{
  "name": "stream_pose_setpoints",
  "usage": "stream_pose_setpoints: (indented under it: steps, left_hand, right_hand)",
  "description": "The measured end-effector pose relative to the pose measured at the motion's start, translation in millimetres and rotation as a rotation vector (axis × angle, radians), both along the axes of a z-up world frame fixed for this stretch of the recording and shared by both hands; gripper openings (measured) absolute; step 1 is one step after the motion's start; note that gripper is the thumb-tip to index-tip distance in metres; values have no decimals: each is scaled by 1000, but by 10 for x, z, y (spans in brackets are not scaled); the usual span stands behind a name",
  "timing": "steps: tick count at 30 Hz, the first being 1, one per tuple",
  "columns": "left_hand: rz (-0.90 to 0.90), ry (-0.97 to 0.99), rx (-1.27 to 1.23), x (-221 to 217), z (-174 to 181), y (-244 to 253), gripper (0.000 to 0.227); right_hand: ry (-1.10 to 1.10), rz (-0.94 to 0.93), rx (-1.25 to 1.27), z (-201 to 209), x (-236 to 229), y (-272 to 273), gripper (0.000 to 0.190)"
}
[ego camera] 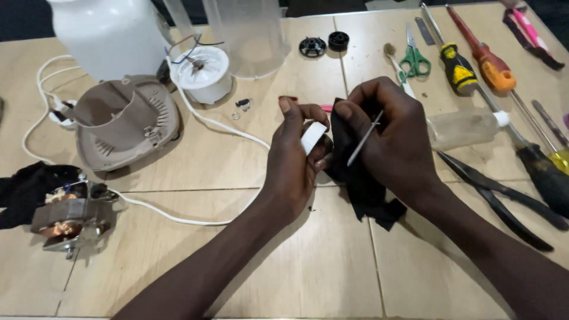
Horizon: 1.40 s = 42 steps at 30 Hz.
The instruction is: Cleaning a small white plastic component from an appliance using a toothbrush and a cloth.
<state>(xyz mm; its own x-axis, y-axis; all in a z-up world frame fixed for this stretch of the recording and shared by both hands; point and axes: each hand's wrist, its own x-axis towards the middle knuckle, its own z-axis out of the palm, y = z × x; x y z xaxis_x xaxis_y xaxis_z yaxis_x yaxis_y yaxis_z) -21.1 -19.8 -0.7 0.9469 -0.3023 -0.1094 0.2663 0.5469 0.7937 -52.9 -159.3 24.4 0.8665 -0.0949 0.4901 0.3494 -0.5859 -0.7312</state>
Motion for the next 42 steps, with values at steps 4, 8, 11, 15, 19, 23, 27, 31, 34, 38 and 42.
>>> stream_pose_setpoints:
  steps: [4,8,11,15,19,23,27,31,34,38,42]
  left_hand:
    - [32,12,-5,27,-77,21,53]
    - [9,6,157,21,22,5,61]
    - [-18,-46,263,29,-12,10,65]
    - [24,20,254,6,84,30,61]
    - [112,-3,286,-23,176,74,62]
    - [187,-30,470,-85,224,50,73]
    - [138,10,524,-201,291,25,50]
    - [138,-193,412,-211,109,-22,45]
    - [88,-120,360,-243,98,-52,51]
    - [154,-143,336,-212,144,-45,47]
    - [227,-261,485,-237,137,-46,39]
  right_hand:
    - [29,48,26,-9,-41,90,20]
    - [-2,45,-19,-65,-20,91,16]
    - [13,52,-12,-57,-15,94,15]
    - [37,45,-10,-50,-1,53,20]
    - [122,63,114,14,-74,161,21]
    - [146,115,286,-94,-94,308,16]
    - [49,191,282,-188,-105,375,20]
    - [49,147,361,-139,-132,395,24]
    - [20,37,272,-155,-69,314,27]
    - [75,166,448,-61,-73,227,23]
    - [-12,133,287,-162,-96,257,27]
